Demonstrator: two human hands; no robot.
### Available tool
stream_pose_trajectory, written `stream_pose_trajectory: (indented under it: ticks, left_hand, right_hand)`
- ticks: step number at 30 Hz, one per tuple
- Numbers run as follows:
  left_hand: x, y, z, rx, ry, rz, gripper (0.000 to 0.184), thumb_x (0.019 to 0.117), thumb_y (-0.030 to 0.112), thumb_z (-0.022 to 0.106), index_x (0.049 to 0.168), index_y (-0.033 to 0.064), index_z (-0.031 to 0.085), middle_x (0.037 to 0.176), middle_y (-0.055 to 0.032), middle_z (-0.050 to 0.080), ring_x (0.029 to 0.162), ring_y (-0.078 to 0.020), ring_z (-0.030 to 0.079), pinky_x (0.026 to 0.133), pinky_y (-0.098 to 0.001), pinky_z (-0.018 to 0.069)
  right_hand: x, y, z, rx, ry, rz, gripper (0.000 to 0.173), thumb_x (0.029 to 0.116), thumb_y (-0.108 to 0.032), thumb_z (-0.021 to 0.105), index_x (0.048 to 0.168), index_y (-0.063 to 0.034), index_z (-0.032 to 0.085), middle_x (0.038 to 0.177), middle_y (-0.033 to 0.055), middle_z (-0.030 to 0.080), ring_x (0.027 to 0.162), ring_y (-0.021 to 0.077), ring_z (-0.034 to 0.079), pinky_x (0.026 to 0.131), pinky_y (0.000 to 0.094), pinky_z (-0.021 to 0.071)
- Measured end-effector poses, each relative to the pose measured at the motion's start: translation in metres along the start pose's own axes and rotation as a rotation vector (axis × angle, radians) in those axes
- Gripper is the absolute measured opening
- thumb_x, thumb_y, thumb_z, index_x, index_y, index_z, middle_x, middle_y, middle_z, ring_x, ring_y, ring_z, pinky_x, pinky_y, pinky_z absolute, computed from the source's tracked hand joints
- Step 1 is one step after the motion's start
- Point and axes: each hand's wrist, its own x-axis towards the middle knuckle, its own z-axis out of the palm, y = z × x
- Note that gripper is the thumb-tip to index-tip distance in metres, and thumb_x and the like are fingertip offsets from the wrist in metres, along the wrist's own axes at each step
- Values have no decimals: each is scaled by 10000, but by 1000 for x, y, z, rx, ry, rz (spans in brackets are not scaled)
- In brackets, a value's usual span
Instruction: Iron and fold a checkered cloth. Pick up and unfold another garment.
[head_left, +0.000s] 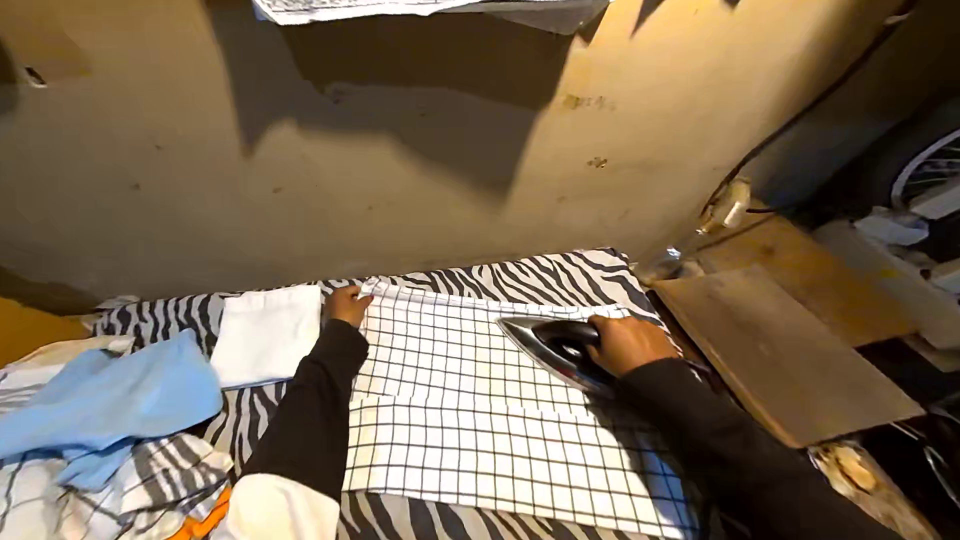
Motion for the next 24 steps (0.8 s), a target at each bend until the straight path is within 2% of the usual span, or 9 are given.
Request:
stream_pose_trajectory:
  ticks: [3,6,8,11,14,17,21,23,24]
  left_hand:
    - [8,-8,-5,110,-12,22,304,995,184,679,1120,-93,672,1017,-290,657,987,-422,620,939,-609,448]
    - [17,1,-7,33,-107,12,328,999,172,673,1196,-89,646,1080,-298,661,1033,-415,634,967,-598,466]
    - [23,8,-8,-59,-147,27,329,990,143,684,1246,-58,635,1113,-260,656,1029,-355,625,964,-543,478]
    - [14,27,-21,-12,-149,177,199,978,63,674,1145,-43,696,1058,-221,675,983,-326,634,933,-524,488]
    - [-26,26,-51,170,-112,554,123,947,18,684,1040,-34,746,1016,-220,707,971,-371,664,908,-577,504]
    - [-78,-17,-67,262,-33,842,100,898,24,693,974,30,759,982,-142,717,963,-334,667,877,-546,535]
    - [-129,-93,-49,328,-66,812,181,951,117,625,1056,38,750,1116,-175,714,1087,-415,651,932,-607,513]
    - [-148,-108,-34,347,-8,762,268,952,188,621,1168,71,730,1261,-187,666,1182,-451,606,965,-656,475]
    - [-160,-108,-28,354,34,752,286,961,213,600,1171,70,731,1267,-193,663,1183,-458,608,961,-662,472]
  right_hand:
    - [27,-31,-16,-14,-30,-140,358,969,-231,671,1221,22,671,1132,333,686,1107,541,647,898,702,485]
    - [37,-80,-16,-1,-56,-259,325,976,-225,647,1197,10,681,1128,303,694,1111,507,655,889,686,491]
    - [39,-108,-14,8,-79,-278,310,985,-211,620,1210,-5,673,1156,275,695,1131,476,657,891,665,499]
    - [37,-110,-15,38,-119,-255,315,990,-219,632,1220,-8,675,1203,267,685,1171,461,644,923,663,496]
    - [16,-62,-19,81,-97,-153,324,964,-242,690,1147,25,699,1139,299,692,1124,502,649,907,714,482]
    - [-25,22,-29,42,22,1,331,927,-265,731,1099,16,712,1031,326,697,1012,549,666,810,762,489]
    - [-61,131,-39,68,182,283,340,977,-222,684,1111,91,674,1046,421,643,1031,636,610,802,807,434]
    - [-62,173,-38,60,234,374,369,1001,-236,645,1161,96,655,1085,427,638,1058,633,605,821,804,428]
    - [-61,187,-39,64,244,404,375,1008,-236,635,1179,97,651,1111,429,634,1085,630,600,847,802,425]
